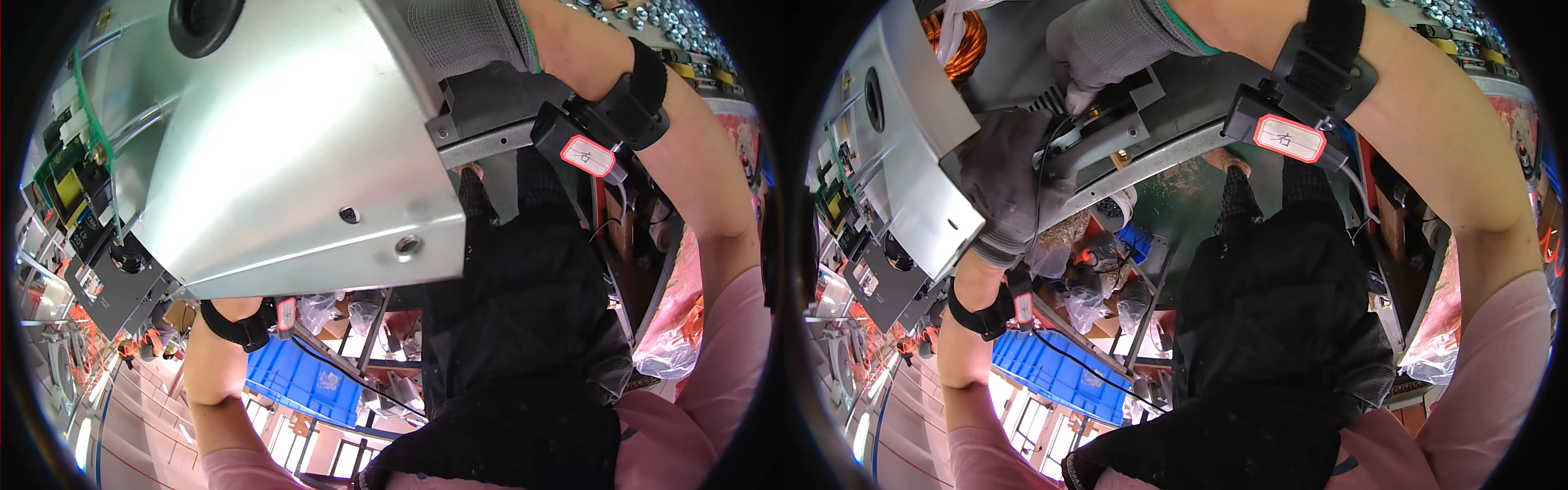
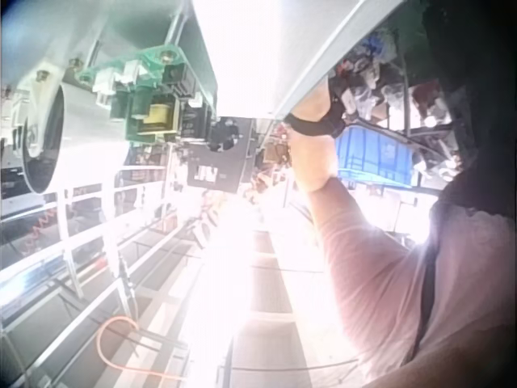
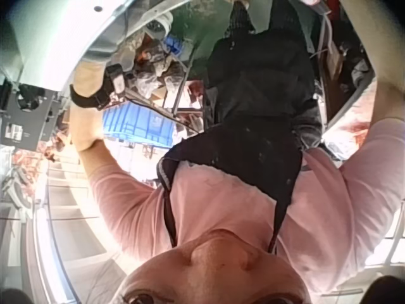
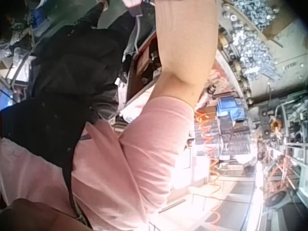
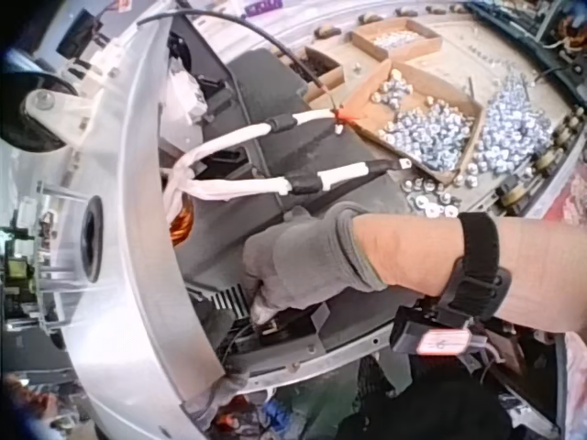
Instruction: Assembling the internal components and housing of a solar inverter on a production line.
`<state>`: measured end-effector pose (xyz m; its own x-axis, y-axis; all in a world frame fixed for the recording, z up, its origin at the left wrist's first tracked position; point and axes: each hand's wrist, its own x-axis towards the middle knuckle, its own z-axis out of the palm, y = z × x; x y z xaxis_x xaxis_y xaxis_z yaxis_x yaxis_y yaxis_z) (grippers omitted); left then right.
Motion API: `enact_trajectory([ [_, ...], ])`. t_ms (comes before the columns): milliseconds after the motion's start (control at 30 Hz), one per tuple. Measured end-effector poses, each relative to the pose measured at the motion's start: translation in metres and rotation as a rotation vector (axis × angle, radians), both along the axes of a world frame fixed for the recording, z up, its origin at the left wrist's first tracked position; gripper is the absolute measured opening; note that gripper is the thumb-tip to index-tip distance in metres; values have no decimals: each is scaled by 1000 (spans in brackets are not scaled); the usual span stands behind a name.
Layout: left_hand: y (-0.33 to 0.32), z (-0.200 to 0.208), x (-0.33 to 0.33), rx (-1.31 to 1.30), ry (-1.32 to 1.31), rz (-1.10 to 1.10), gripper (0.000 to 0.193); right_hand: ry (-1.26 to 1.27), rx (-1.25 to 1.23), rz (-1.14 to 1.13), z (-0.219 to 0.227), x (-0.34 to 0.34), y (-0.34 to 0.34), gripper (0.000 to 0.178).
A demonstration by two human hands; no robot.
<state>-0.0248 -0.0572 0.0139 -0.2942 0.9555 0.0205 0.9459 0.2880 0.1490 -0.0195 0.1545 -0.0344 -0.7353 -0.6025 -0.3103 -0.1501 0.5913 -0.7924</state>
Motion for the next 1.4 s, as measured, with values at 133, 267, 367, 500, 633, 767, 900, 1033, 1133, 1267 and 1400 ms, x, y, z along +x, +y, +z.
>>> enact_trajectory([
  [133,4,6,2,-138,145,-77,44,-49,21,16,6,-2,-4,37],
  [267,-8,-3,-1,-73,38,16,44,86,203,19,2,2,-8,41],
  [367,-5,10,-8,-256,-9,-29,43,132,201,-8,-2,4,-7,45],
  [500,1,5,4,-141,164,-43,43,-27,-266,49,-5,7,13,50],
  [633,-6,4,-9,-124,98,-75,45,124,231,-3,1,6,-8,47],
  [767,-4,0,-1,-90,86,-27,44,216,145,-7,-9,7,-3,45],
  [900,-3,2,-7,-149,31,-80,42,63,242,12,-2,3,-9,41],
  [1033,8,9,2,-221,142,-52,40,-1,-359,21,-13,5,9,35],
  [1133,3,11,-2,-226,121,-70,39,84,25,76,-10,-5,-11,30],
  [1267,11,3,3,-144,142,-41,38,533,487,316,-20,-4,-14,24],
  [1400,3,7,-5,-145,67,-94,39,184,234,107,-17,1,-8,27],
])
